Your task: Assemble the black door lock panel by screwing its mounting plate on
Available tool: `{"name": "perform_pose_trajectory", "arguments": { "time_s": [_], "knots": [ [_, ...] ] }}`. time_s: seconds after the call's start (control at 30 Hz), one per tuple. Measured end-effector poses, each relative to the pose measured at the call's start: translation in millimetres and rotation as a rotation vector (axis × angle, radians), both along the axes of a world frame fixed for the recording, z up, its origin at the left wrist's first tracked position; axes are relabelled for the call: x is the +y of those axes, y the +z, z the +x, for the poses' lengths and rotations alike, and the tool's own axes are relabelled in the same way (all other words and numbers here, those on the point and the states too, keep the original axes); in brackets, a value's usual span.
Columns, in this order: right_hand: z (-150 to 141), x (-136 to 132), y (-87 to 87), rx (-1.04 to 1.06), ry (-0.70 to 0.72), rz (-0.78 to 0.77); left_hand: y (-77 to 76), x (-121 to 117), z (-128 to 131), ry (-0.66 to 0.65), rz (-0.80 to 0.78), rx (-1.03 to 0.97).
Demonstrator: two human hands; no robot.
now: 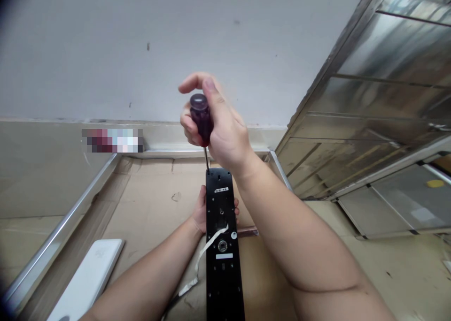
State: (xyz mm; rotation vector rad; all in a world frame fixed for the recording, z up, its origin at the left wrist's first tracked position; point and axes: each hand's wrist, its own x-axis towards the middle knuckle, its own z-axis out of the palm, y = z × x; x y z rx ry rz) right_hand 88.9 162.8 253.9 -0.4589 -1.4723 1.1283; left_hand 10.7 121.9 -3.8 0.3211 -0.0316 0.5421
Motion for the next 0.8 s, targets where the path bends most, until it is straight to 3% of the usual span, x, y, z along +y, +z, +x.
{"name": "perform_pose_trajectory", "arguments": {
  "time_s": [0.23,0.5,0.67,0.8],
  "knots": [
    [-5.0,-2.0,-11.3,0.133,-0.098,0.083,-0.1,-0.1,0.3,-0.039,-0.010,0.001],
    [1.3,8.6,-3.7,0.035,0.019,-0.004,-0.4,-0.3,1.1,0.009,0.002,0.007],
    [0.3,2.0,-9.5,0.092,-0.051,0.057,0.2,-0.4,1.2,0.000,-0.001,0.019],
    [2.9,8.4,-6.9,0.030,0.021,0.074,0.3,-0.6,1.7,0.009,-0.001,0.008]
  ]
}}
